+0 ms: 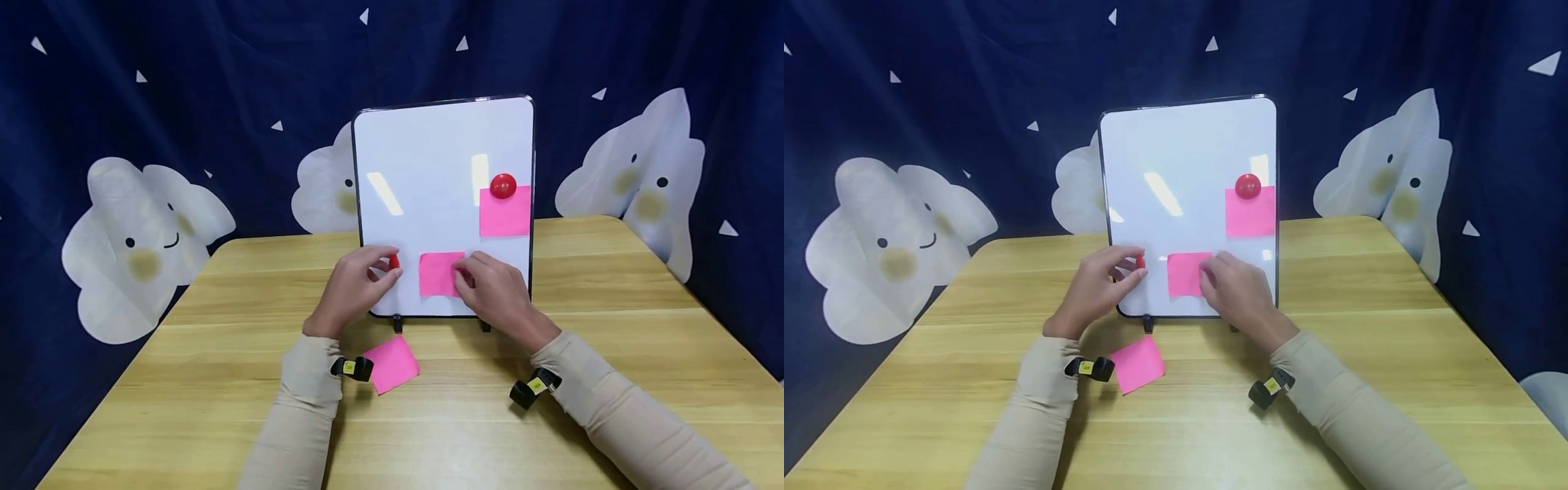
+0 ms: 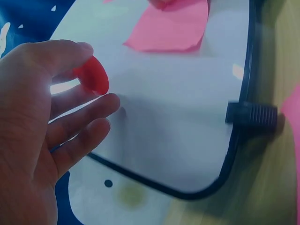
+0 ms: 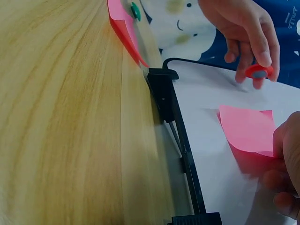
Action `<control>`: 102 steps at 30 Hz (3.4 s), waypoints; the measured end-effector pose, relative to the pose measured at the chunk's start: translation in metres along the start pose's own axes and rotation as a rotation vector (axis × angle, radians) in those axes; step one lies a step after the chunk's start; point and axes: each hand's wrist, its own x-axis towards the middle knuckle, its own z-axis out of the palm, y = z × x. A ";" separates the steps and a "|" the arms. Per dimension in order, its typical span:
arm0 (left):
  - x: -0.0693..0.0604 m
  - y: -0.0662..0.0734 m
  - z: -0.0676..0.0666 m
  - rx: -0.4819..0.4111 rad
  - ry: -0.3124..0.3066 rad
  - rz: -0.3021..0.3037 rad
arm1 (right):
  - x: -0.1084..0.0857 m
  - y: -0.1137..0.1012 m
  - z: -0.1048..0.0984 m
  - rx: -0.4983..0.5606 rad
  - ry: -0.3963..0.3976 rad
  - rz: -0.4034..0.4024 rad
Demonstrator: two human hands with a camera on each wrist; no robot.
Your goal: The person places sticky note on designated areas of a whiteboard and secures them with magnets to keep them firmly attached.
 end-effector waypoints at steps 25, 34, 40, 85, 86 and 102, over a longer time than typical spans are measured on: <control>0.027 0.025 0.036 0.060 0.050 0.137 | 0.000 -0.001 0.000 -0.028 -0.029 0.055; 0.033 0.031 0.051 0.188 0.097 0.235 | 0.000 -0.002 -0.003 -0.025 -0.005 0.058; 0.034 0.030 0.061 0.242 0.141 0.237 | 0.001 0.000 -0.003 -0.008 -0.016 0.067; 0.037 0.026 0.074 0.356 0.118 0.265 | -0.001 -0.002 -0.001 -0.029 -0.030 0.077; 0.037 0.026 0.074 0.352 0.118 0.265 | -0.001 -0.002 -0.001 -0.029 -0.032 0.077; 0.039 0.027 0.075 0.387 0.120 0.248 | 0.000 -0.002 -0.003 -0.031 -0.023 0.074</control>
